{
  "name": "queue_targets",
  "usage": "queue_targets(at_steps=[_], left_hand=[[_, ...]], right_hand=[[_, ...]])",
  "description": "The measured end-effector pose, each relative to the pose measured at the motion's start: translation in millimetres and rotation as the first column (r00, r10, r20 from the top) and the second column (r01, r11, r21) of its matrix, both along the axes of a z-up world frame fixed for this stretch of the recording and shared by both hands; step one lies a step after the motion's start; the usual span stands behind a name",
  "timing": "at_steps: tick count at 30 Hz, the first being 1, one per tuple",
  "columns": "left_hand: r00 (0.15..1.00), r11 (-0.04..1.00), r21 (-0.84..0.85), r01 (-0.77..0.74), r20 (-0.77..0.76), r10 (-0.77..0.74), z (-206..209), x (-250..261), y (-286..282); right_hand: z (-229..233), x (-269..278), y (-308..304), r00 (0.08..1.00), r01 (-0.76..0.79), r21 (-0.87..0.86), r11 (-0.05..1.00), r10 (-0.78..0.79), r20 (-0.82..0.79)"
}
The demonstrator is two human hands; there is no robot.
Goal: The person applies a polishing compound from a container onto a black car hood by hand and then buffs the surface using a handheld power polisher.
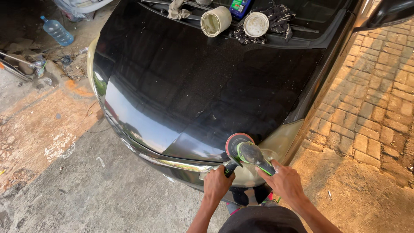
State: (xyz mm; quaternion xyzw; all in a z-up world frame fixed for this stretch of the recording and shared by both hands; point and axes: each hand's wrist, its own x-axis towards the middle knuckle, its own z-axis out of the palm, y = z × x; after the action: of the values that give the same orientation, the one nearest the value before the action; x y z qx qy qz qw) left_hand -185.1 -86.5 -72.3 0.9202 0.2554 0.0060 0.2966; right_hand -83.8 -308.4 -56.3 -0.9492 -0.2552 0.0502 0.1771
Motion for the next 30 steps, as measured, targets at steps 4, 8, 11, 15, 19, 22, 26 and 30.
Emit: queue_targets(at_steps=[4,8,11,15,19,22,26,30], left_hand=[[1.000,1.000,0.001,-0.014,0.002,0.014,-3.7,-9.4,9.3],[0.995,0.996,-0.009,-0.092,-0.042,0.091,-11.3,-29.9,28.5],[0.980,0.980,-0.099,-0.173,-0.111,0.162,-17.6,-43.0,43.8],[0.982,0.984,0.022,-0.177,-0.061,0.178,-16.6,-44.3,49.5],[0.987,0.987,0.017,-0.158,-0.034,0.158,-4.5,-19.6,40.5],[0.993,0.993,0.022,-0.116,-0.024,0.117,8.4,10.4,29.0],[0.999,1.000,0.011,-0.022,-0.032,0.023,27.3,58.4,10.0],[0.995,0.998,0.026,0.048,0.087,-0.050,44.5,107.1,-14.0]], right_hand=[[-11.2,0.3,9.7,0.997,-0.071,0.030,0.997,0.070,0.036],[-20.6,-3.0,39.5,0.988,-0.139,0.034,0.990,0.141,-0.066],[-22.1,-8.9,60.8,0.973,-0.185,0.062,0.981,0.192,-0.125],[-10.2,-2.8,71.4,0.973,-0.232,0.144,0.962,0.230,0.035],[6.5,19.9,61.7,0.976,-0.218,0.120,0.968,0.219,0.007],[14.5,42.5,43.4,0.980,-0.173,0.106,0.979,0.181,-0.076],[19.0,77.2,13.1,0.996,-0.071,-0.067,0.995,0.067,-0.063],[17.7,119.0,-20.1,0.990,0.056,-0.185,0.981,-0.078,-0.114]])
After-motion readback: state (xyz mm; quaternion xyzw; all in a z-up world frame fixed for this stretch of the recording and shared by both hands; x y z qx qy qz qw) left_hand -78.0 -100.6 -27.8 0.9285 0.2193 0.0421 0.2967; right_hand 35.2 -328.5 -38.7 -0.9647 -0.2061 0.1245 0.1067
